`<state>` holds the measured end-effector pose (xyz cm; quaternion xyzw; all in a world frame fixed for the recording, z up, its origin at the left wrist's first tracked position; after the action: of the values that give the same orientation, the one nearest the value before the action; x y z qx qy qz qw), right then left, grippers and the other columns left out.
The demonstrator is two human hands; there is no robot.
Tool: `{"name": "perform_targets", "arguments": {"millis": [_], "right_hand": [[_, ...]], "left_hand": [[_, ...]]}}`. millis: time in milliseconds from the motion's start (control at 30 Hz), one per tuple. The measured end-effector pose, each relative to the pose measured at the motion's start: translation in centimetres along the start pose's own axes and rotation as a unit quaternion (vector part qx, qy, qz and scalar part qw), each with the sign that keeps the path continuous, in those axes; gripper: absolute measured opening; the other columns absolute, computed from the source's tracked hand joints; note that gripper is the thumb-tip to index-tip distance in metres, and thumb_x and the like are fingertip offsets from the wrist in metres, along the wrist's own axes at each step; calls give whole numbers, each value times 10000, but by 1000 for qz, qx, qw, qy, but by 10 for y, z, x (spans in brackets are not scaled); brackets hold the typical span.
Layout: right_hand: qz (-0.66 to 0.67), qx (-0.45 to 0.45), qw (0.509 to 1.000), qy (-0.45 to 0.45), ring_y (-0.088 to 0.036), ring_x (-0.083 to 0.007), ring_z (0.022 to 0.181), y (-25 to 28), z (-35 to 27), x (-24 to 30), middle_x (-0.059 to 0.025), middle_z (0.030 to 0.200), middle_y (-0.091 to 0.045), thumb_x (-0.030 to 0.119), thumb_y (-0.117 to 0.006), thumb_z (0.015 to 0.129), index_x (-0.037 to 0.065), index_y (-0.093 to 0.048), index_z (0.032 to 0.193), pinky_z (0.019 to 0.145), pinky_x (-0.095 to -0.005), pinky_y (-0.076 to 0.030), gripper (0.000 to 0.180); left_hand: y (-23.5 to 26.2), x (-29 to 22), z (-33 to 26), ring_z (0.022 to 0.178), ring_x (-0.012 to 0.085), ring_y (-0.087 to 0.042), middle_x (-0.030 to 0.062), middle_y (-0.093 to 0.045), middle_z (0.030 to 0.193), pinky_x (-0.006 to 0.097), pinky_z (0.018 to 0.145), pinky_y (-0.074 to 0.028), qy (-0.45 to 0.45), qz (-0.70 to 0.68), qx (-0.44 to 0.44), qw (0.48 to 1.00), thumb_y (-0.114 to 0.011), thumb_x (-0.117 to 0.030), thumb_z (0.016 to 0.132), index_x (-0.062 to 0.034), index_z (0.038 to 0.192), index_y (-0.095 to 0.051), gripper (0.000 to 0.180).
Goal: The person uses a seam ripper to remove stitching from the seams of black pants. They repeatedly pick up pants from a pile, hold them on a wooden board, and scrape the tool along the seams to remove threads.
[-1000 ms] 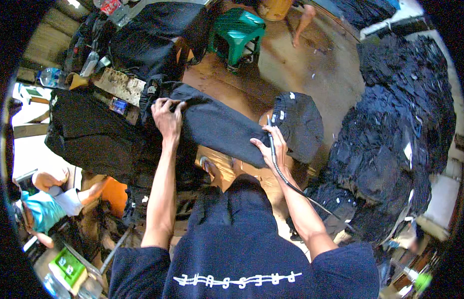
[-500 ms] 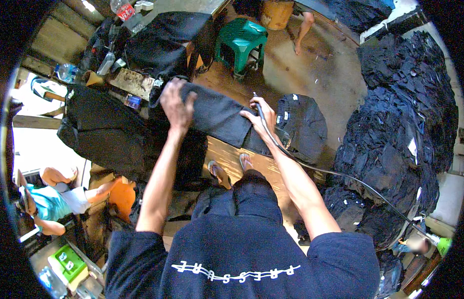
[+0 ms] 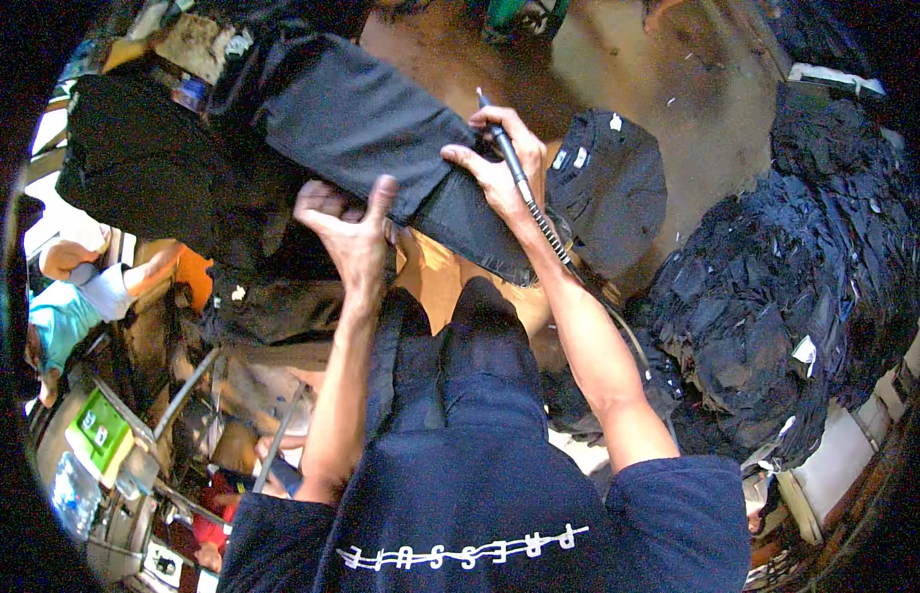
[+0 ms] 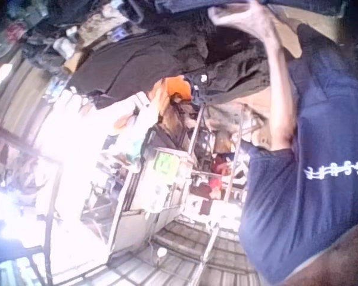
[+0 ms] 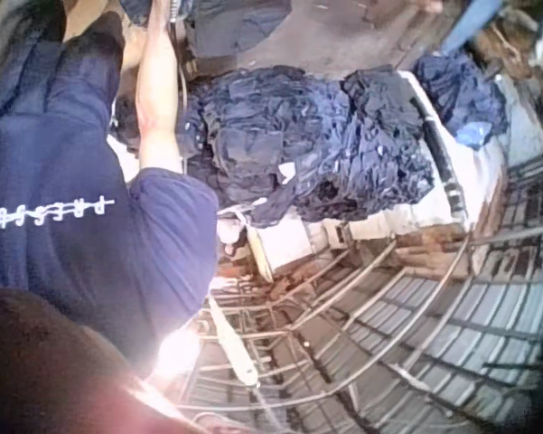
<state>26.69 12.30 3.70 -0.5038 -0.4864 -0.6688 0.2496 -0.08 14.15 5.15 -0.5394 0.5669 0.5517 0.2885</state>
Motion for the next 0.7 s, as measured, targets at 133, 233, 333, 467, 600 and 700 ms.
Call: {"name": "perform_targets", "arguments": {"millis": [133,233,333,467,600,700], "right_hand": [[-7,-25,999,45,-758,-220,947,2,0,0,-86,1038,-784,245,-1016,746,62,-736,1123,881,-362,-608,504],[-46,-74,989,119,-776,-286,974,10,-3,16,-123,1055,-798,271,-966,831,66,-770,1105,898,-390,-606,394],[-20,-105,969,224,-792,-343,1021,18,-21,42,-153,1067,-812,179,-784,1015,60,-802,1110,952,-429,-613,153],[56,42,975,211,-810,-309,1052,-3,-67,51,-232,1163,-792,112,-780,951,-80,-743,1183,951,-400,-645,303],[-15,83,953,290,-819,-359,1022,-14,-89,53,-214,1003,-809,7,-784,782,-69,-773,1056,986,-502,-654,285],[-12,106,944,311,-820,-362,1018,-17,-93,49,-210,992,-810,3,-775,772,-64,-786,1020,988,-505,-655,258]], "left_hand": [[-27,51,-34,990,158,-673,126,-721,1156,307,885,-545,137,-117,110,978,-951,-199,890,15,1306,-547,618],[-23,41,-26,842,110,-678,72,-751,1016,255,764,-556,72,-99,152,981,-964,-147,863,-10,1121,-619,452],[-13,51,-26,846,104,-680,66,-723,988,245,740,-565,105,-56,153,981,-980,-79,820,5,1128,-639,466],[-13,71,-25,780,56,-605,-4,-638,889,202,696,-507,85,-149,158,972,-974,7,788,-10,1102,-645,455],[-16,98,-23,801,73,-638,14,-658,892,205,725,-533,93,-216,153,960,-975,47,754,-16,1075,-638,469],[-18,107,-25,812,88,-660,32,-675,896,217,749,-564,103,-255,145,950,-974,63,740,-19,1053,-637,467]]}}
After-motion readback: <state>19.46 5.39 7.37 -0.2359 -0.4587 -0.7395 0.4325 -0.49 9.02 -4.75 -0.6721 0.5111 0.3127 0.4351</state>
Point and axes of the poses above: each hand's wrist, its own z-axis towards the middle knuckle, its own y-axis out of the back of the hand, x = y × z, the point moved 9 cm from there along z, towards the middle knuckle
